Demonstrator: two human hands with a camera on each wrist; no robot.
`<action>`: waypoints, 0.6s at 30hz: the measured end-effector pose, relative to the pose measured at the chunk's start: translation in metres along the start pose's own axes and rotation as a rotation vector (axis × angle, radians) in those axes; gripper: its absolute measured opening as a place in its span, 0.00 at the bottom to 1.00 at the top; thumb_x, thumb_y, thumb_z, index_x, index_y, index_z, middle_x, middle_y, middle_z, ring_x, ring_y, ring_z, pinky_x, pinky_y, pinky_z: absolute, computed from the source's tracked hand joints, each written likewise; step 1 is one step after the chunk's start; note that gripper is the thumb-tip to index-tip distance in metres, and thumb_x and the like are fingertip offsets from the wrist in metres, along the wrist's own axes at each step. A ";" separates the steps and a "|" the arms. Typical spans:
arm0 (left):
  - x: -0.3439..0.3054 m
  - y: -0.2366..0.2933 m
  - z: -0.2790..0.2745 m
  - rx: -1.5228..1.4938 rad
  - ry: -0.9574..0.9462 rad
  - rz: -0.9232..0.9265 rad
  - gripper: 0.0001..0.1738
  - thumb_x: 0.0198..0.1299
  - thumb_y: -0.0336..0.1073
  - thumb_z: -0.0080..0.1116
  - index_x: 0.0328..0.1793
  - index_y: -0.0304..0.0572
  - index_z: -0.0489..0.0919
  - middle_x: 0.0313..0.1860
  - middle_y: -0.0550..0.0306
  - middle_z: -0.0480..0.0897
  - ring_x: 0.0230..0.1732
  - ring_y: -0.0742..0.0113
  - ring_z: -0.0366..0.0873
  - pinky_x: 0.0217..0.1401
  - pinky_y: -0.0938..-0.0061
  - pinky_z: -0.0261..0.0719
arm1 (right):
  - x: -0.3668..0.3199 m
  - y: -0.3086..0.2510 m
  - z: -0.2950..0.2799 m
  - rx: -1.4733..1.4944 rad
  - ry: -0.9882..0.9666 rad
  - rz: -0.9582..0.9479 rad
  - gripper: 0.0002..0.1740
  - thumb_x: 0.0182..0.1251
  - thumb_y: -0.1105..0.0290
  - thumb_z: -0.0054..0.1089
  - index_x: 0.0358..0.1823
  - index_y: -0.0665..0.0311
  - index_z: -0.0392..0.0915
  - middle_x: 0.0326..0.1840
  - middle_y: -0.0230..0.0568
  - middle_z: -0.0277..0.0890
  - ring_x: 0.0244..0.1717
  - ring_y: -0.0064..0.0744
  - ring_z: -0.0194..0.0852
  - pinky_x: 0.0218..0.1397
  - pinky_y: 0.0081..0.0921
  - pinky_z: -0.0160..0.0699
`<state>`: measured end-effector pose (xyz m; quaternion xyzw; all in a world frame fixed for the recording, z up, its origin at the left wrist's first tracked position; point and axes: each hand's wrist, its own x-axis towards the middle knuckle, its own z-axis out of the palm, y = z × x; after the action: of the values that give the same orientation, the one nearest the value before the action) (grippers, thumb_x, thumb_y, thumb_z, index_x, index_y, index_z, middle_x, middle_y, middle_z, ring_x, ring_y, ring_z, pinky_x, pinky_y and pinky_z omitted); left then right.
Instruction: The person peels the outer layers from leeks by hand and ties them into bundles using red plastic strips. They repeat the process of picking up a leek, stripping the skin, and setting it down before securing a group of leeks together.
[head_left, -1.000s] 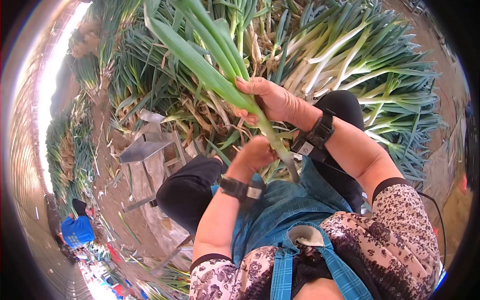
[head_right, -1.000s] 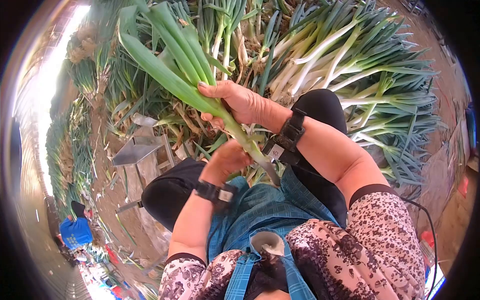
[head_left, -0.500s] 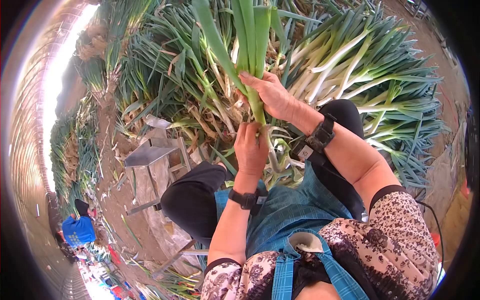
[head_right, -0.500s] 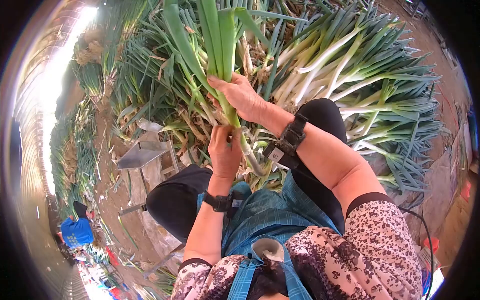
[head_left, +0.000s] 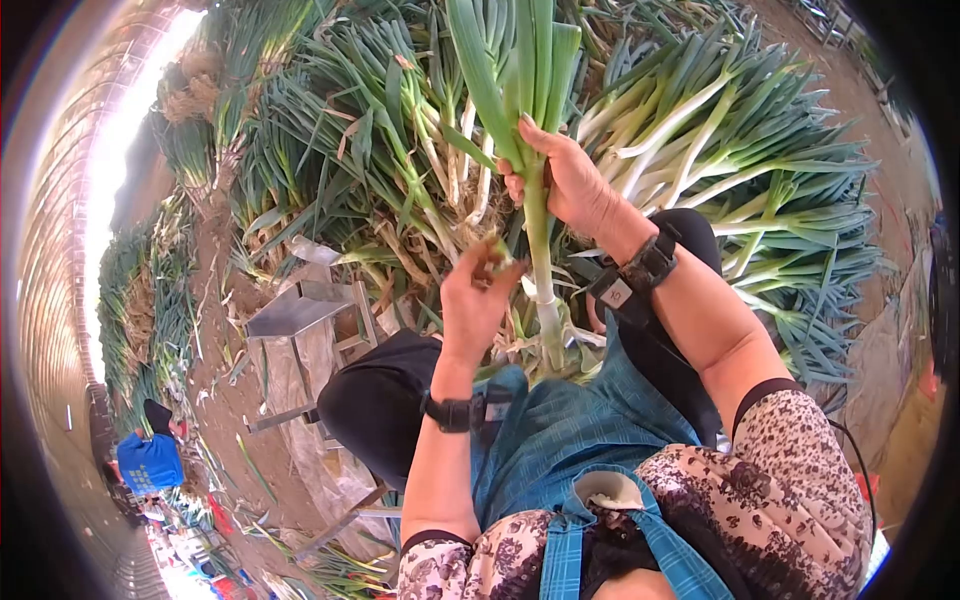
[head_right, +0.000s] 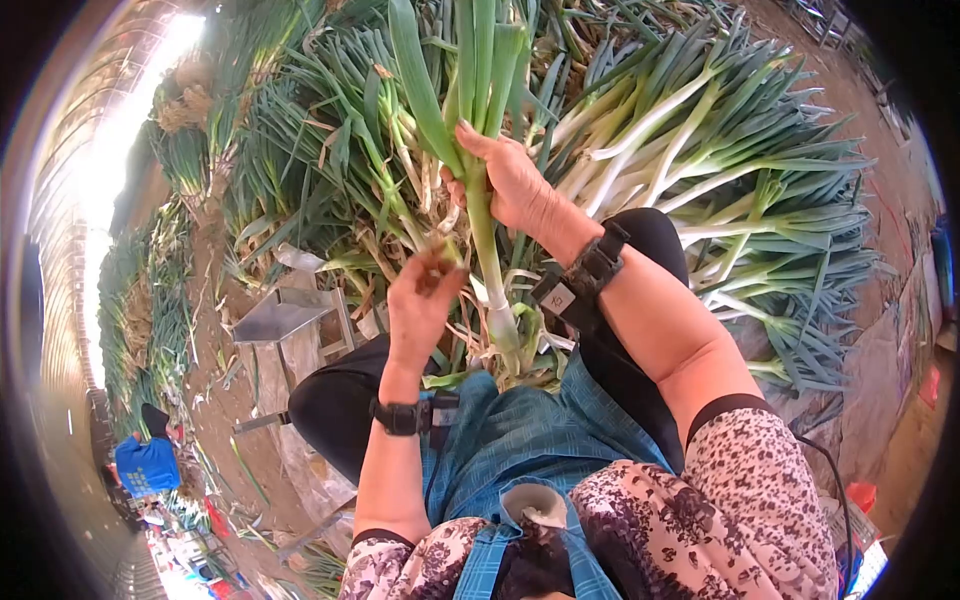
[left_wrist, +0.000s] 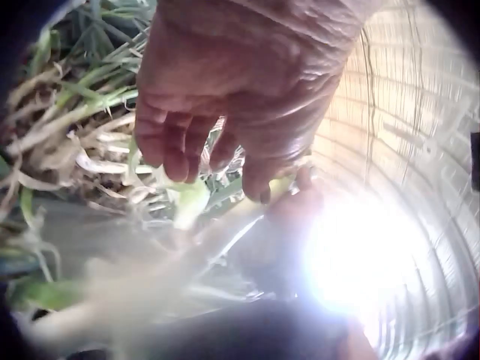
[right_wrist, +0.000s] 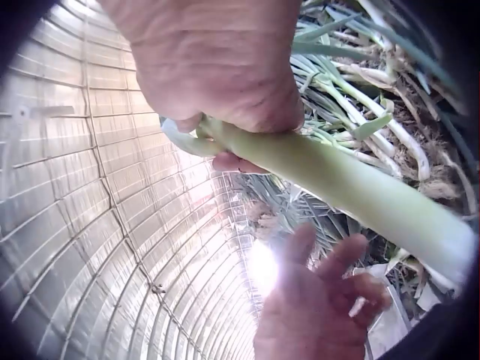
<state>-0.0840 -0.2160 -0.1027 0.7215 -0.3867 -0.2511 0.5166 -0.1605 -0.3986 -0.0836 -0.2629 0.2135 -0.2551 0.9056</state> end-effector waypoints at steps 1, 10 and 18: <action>0.006 0.010 0.008 -0.167 0.005 0.003 0.14 0.54 0.32 0.68 0.44 0.31 0.80 0.29 0.59 0.80 0.28 0.77 0.71 0.34 0.80 0.72 | -0.002 0.002 0.000 -0.002 0.007 0.001 0.20 0.72 0.53 0.51 0.48 0.63 0.69 0.34 0.44 0.72 0.26 0.30 0.69 0.32 0.29 0.72; 0.001 -0.028 0.016 -0.040 0.104 -0.001 0.08 0.65 0.31 0.56 0.33 0.35 0.77 0.22 0.66 0.74 0.25 0.80 0.64 0.27 0.80 0.64 | -0.001 -0.014 -0.013 0.084 -0.049 0.030 0.18 0.74 0.52 0.45 0.46 0.61 0.67 0.30 0.39 0.70 0.27 0.27 0.66 0.31 0.27 0.68; -0.018 -0.042 0.008 0.220 0.218 -0.133 0.15 0.64 0.36 0.59 0.27 0.36 0.72 0.21 0.61 0.73 0.22 0.74 0.65 0.25 0.75 0.66 | 0.001 -0.028 -0.022 0.100 -0.032 0.015 0.17 0.75 0.52 0.42 0.45 0.59 0.66 0.29 0.41 0.70 0.23 0.27 0.63 0.31 0.28 0.67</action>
<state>-0.0878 -0.1985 -0.1450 0.8207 -0.3051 -0.1611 0.4554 -0.1806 -0.4277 -0.0849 -0.2199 0.1879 -0.2545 0.9228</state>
